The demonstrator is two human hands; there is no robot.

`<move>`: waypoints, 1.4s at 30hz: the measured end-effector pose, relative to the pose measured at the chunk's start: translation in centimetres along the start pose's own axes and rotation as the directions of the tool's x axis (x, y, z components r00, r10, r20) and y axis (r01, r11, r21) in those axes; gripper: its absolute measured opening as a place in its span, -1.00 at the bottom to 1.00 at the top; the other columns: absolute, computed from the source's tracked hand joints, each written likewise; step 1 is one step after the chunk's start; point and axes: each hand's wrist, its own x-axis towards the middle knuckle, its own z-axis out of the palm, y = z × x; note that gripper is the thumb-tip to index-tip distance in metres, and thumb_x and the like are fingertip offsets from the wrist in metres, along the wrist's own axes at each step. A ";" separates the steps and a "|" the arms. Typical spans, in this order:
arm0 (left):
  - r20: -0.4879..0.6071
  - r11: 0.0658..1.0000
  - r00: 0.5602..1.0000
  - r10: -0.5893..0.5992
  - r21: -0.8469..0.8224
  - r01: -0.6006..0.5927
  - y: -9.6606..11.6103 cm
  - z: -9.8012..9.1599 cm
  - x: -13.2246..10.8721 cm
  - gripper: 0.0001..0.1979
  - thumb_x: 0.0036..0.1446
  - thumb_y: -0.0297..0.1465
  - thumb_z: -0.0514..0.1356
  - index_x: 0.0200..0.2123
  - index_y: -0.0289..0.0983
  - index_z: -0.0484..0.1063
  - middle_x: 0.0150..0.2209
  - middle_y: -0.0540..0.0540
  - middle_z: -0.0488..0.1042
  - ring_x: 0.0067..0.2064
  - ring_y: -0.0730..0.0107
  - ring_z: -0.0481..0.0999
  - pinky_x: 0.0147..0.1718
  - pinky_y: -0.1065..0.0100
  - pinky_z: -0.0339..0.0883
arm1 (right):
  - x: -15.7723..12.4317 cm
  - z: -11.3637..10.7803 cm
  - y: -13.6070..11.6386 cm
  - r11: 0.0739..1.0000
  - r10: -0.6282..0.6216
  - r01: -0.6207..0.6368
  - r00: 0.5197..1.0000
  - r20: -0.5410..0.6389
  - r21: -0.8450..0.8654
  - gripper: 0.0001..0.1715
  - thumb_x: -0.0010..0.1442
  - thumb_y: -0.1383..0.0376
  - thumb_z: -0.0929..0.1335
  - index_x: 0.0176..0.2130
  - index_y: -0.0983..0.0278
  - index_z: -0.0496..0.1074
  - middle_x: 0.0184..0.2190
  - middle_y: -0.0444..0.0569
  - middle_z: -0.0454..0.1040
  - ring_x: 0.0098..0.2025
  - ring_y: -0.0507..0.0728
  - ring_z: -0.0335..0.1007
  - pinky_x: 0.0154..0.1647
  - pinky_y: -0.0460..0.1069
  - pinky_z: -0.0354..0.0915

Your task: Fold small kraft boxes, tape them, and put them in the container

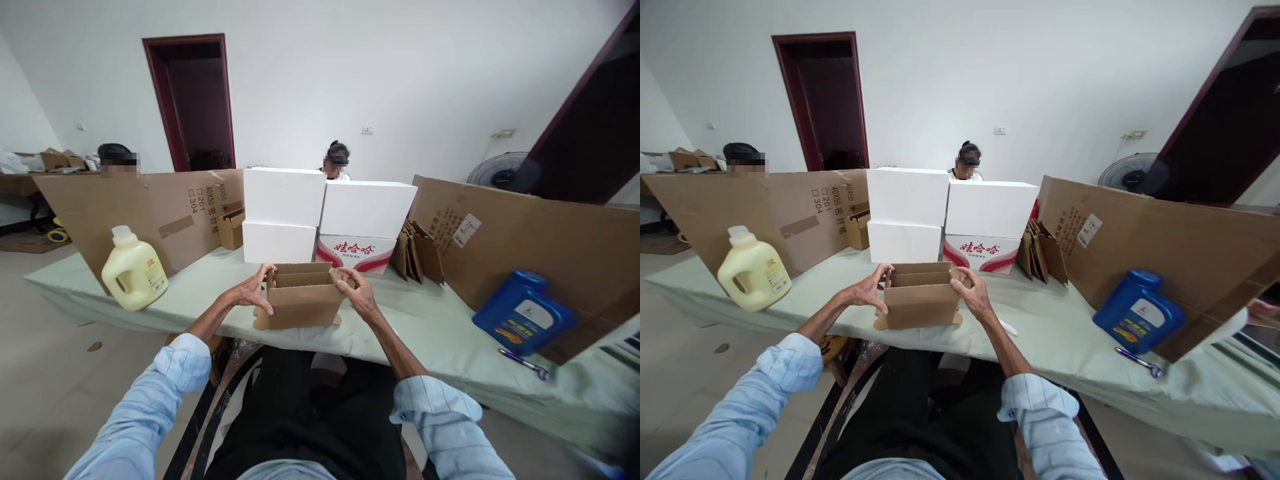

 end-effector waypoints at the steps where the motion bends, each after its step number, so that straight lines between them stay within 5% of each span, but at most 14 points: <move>1: -0.039 1.000 0.999 -0.009 -0.023 0.008 -0.3 0.4 0.0 0.14 -0.35 -0.13 0.66 0.21 -0.06 0.05 0.24 -0.24 0.22 0.21 0.01 0.37 0.06 0.06 0.36 | 0.1 0.3 0.7 0.999 0.026 -0.025 0.999 -0.040 0.026 -0.25 0.07 -0.17 0.51 0.01 0.32 0.56 -0.25 -0.06 0.50 -0.17 0.18 0.38 -0.06 0.07 0.34; 7: -0.394 0.995 0.916 -0.075 -0.095 0.040 -2.8 2.5 0.9 0.20 -0.46 -0.07 0.67 0.17 -0.09 0.04 0.19 -0.21 0.29 0.11 0.13 0.41 0.10 0.10 0.32 | 0.4 1.8 3.7 0.966 0.188 -0.150 0.967 -0.171 0.213 -0.03 0.03 -0.36 0.43 0.08 0.33 0.48 -0.12 0.10 0.58 -0.15 0.21 0.50 -0.10 0.09 0.43; 15: -0.622 0.990 0.771 -0.135 -0.113 0.082 -3.0 3.9 3.3 0.17 -0.38 -0.01 0.62 0.17 -0.10 -0.03 0.13 -0.20 0.32 0.14 0.03 0.45 0.10 0.07 0.37 | -0.1 1.7 4.2 0.939 0.245 -0.205 0.962 -0.121 0.275 0.15 -0.08 -0.29 0.56 0.28 0.27 0.39 0.12 0.14 0.56 0.10 0.28 0.49 0.10 0.12 0.45; 21: -0.734 0.970 0.645 -0.213 -0.082 0.227 -2.2 4.1 3.8 0.17 -0.41 0.01 0.61 0.18 -0.15 0.06 0.10 -0.23 0.40 0.17 -0.15 0.52 0.16 -0.10 0.42 | -2.6 0.8 3.3 0.917 0.274 -0.314 0.944 0.185 0.246 -0.15 -0.33 -0.16 0.68 -0.17 0.32 0.64 -0.32 0.03 0.66 -0.21 0.29 0.58 -0.14 0.16 0.52; 24: -0.775 0.963 0.605 -0.180 -0.014 0.269 -2.0 3.7 4.1 0.17 -0.38 0.04 0.60 0.22 -0.17 0.09 0.17 -0.30 0.40 0.24 -0.24 0.49 0.20 -0.18 0.41 | -3.3 0.9 3.1 0.908 0.278 -0.334 0.932 0.233 0.253 -0.25 -0.29 -0.17 0.67 -0.30 0.32 0.64 -0.37 -0.02 0.65 -0.26 0.25 0.57 -0.15 0.15 0.52; 28: -0.791 0.982 0.589 -0.162 -0.071 0.176 -1.6 2.5 3.9 0.21 -0.42 -0.03 0.62 0.26 -0.18 0.10 0.08 -0.26 0.50 0.16 -0.20 0.58 0.15 -0.20 0.48 | -3.9 0.8 2.3 0.897 0.271 -0.331 0.936 0.226 0.292 -0.29 -0.13 -0.18 0.62 -0.22 0.31 0.65 -0.29 -0.01 0.67 -0.23 0.23 0.58 -0.13 0.12 0.51; 34: -0.624 0.885 0.696 -0.355 -0.464 0.035 -0.6 1.0 2.9 -0.20 -0.40 -0.17 0.60 -0.06 -0.22 0.38 -0.17 -0.15 0.63 -0.17 0.08 0.71 -0.09 0.04 0.64 | -5.5 -1.1 -0.4 0.899 0.220 -0.321 0.919 0.328 0.299 -0.30 0.06 -0.17 0.56 -0.07 0.32 0.66 -0.17 0.03 0.68 -0.14 0.25 0.60 -0.08 0.11 0.52; 42: -0.740 0.936 0.637 -0.215 -0.342 -0.082 3.2 0.0 3.4 -0.32 -0.33 -0.17 0.54 -0.11 -0.22 0.41 -0.17 -0.10 0.62 -0.16 0.13 0.67 -0.07 0.07 0.62 | -8.3 -3.8 -3.5 0.933 0.177 -0.300 0.862 0.474 0.197 -0.48 0.08 -0.06 0.56 -0.16 0.29 0.70 -0.21 -0.05 0.69 -0.14 0.24 0.57 -0.03 0.11 0.49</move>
